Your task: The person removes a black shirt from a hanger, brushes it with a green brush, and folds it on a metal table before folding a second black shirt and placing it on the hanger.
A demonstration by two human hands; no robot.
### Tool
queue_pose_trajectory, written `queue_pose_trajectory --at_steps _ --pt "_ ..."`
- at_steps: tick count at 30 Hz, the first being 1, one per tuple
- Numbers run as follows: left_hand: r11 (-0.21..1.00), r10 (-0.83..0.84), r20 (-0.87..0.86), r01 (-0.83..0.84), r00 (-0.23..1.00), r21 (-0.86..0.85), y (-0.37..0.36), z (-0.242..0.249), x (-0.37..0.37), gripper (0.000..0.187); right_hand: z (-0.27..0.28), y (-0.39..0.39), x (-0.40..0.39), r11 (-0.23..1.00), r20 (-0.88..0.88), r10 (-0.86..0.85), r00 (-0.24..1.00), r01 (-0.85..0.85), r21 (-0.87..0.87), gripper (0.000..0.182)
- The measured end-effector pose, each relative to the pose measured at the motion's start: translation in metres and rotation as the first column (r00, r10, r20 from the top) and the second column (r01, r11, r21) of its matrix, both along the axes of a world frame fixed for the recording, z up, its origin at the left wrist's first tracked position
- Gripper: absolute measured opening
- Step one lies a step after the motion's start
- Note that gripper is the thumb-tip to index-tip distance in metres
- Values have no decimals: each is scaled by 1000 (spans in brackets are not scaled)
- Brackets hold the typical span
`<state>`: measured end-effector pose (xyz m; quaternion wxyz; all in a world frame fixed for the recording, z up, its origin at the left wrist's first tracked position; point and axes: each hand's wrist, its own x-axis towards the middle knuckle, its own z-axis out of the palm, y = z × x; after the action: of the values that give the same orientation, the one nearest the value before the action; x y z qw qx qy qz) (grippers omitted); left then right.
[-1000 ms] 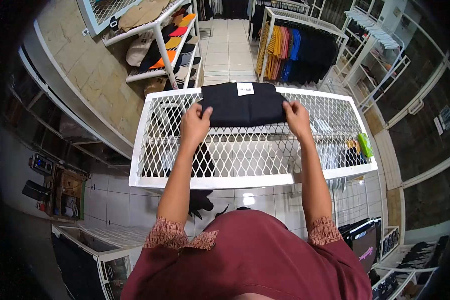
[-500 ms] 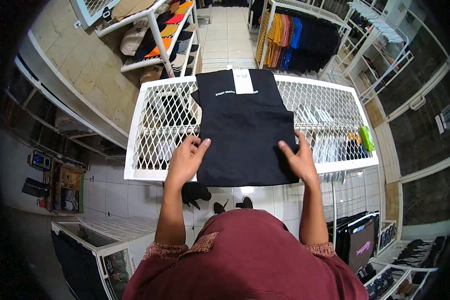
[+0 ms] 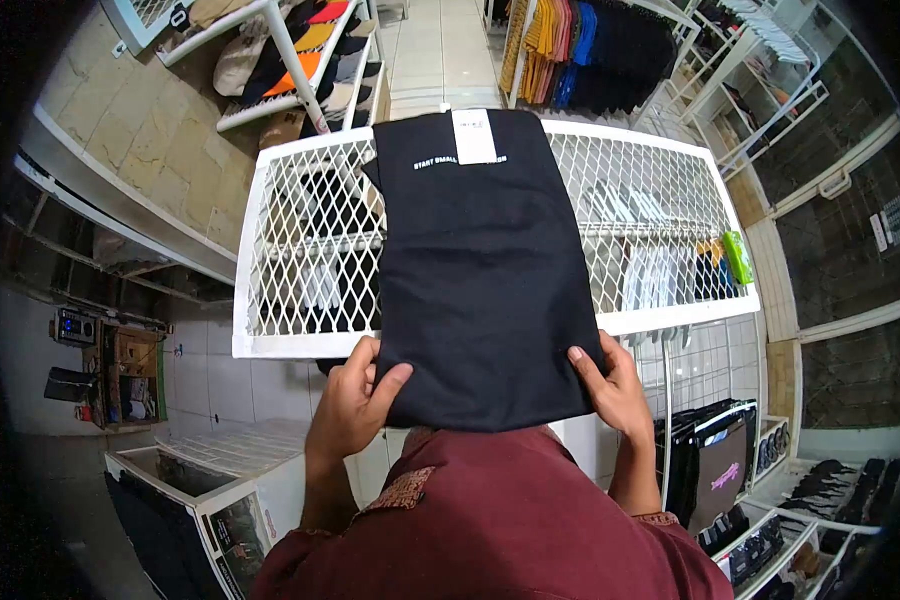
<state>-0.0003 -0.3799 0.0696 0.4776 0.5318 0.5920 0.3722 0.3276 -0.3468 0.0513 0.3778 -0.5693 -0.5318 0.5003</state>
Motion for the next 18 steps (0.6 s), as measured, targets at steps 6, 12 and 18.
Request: queue_pose_trajectory --at_steps 6,12,18 --pt "999 36 -232 -37 972 4 18 -22 4 27 -23 19 -5 995 78 -96 992 96 6 36" --pt "996 -44 -361 15 932 -83 6 -32 -6 41 -37 2 10 1000 75 -17 997 16 8 33" --pt "998 -48 -716 63 696 -6 8 11 6 39 -58 -8 28 993 248 82 965 -59 -99 35"
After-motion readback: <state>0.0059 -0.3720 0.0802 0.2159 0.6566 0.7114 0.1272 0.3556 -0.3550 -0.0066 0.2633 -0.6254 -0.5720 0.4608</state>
